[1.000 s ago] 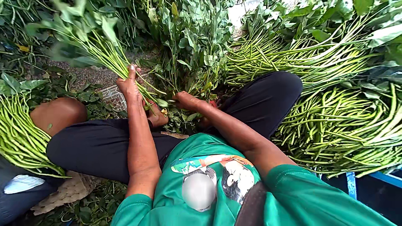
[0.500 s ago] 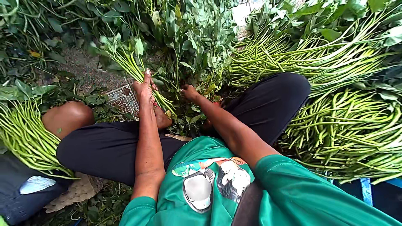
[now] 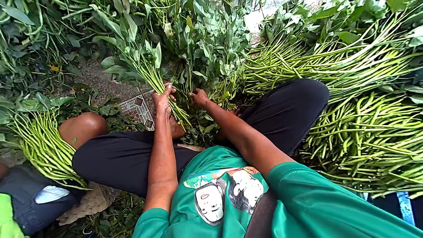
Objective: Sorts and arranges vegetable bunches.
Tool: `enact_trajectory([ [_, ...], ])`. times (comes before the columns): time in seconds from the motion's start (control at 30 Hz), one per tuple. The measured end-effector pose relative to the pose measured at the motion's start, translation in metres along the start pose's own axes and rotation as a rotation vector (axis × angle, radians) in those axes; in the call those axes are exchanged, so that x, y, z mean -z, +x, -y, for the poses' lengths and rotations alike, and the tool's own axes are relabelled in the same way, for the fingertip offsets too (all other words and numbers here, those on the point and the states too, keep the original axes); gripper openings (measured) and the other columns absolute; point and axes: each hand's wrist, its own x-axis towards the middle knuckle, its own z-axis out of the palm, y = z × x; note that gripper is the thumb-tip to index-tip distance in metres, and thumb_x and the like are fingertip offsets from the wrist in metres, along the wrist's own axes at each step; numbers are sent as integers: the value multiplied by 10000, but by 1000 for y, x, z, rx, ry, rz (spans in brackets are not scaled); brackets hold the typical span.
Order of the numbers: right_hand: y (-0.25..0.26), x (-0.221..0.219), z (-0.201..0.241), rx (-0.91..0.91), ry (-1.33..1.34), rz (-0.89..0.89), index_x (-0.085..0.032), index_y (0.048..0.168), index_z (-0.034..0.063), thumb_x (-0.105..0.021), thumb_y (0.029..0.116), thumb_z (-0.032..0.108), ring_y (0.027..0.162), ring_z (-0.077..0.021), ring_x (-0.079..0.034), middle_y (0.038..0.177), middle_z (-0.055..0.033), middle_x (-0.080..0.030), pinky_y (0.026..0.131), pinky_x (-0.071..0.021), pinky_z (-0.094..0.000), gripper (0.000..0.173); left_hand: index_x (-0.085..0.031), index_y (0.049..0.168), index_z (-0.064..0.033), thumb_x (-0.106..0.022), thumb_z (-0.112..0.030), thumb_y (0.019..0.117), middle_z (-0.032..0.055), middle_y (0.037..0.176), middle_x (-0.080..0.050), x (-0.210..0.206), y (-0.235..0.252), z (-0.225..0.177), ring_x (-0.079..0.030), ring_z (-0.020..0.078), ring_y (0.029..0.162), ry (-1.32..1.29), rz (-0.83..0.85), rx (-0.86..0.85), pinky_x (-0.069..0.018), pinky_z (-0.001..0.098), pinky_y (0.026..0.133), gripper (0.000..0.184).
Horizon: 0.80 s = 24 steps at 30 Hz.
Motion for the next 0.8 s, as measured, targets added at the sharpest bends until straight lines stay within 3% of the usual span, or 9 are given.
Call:
enact_trajectory([
  [0.1, -9, 10, 0, 147, -62, -44, -641, 1256, -12, -627, 1039, 257, 902, -314, -707, 1135, -222, -685, 841, -588, -501, 346, -664, 1121, 2, -630, -58, 1012, 53, 784, -685, -4, 3, 7, -532, 69, 467, 52, 2, 60, -468, 200, 422, 129],
  [0.17, -25, 15, 9, 244, -181, -89, -669, 1207, -12, -641, 1023, 250, 984, -342, -696, 1109, -216, -701, 916, -549, -545, 321, -669, 1118, 14, -624, -45, 1011, 74, 814, -702, -9, 6, 13, -521, 72, 462, 49, 32, 77, -459, 202, 420, 130],
  [0.23, -43, 12, 18, 334, -283, -135, -685, 1169, -7, -671, 1001, 257, 1026, -378, -688, 1065, -213, -715, 943, -521, -593, 314, -675, 1117, 8, -636, -51, 1007, 72, 854, -720, -14, 4, 14, -516, 62, 464, 65, 59, 84, -451, 199, 423, 131],
  [0.43, -74, -7, 31, 447, -386, -115, -682, 1121, -14, -671, 992, 223, 985, -377, -692, 1021, -202, -711, 902, -529, -596, 270, -680, 1135, -2, -764, -62, 919, 58, 840, -677, -21, -3, 11, -491, 60, 447, 140, 62, 46, -464, 200, 415, 239],
  [0.5, -68, -9, 26, 494, -299, -93, -677, 1073, -37, -688, 976, 230, 985, -354, -661, 1043, -209, -670, 908, -515, -558, 285, -673, 1127, 12, -741, -63, 938, 61, 834, -680, -17, -2, 11, -489, 58, 447, 130, 81, 35, -458, 197, 411, 214],
  [0.57, -65, -9, 25, 413, -49, 11, -631, 1191, -59, -674, 998, 210, 969, -267, -681, 1100, -198, -686, 898, -552, -454, 335, -678, 1094, 10, -730, -61, 944, 55, 817, -691, -13, -2, 8, -497, 59, 457, 110, 85, 26, -454, 196, 417, 174],
  [0.67, -71, -9, 35, 220, 384, 178, -537, 1350, -1, -594, 1057, 220, 796, -182, -676, 1101, -146, -669, 688, -584, -341, 371, -660, 1085, 13, -746, -46, 927, 56, 803, -675, -13, -1, 6, -516, 62, 470, 94, 43, 22, -470, 199, 427, 190],
  [0.73, -72, -13, 42, 199, 506, 158, -588, 1319, 20, -604, 1051, 223, 721, -130, -618, 1060, -99, -662, 603, -529, -283, 337, -666, 1086, 7, -756, -49, 919, 53, 809, -675, -14, -3, 4, -522, 58, 477, 86, -2, 25, -472, 196, 428, 198],
  [0.8, -72, -20, 48, 191, 589, 99, -608, 1266, 25, -636, 1029, 168, 710, -114, -594, 1035, -90, -648, 596, -512, -265, 278, -662, 1089, 0, -760, -52, 917, 51, 836, -677, -14, -5, 0, -524, 57, 481, 75, -31, 22, -471, 192, 428, 204],
])
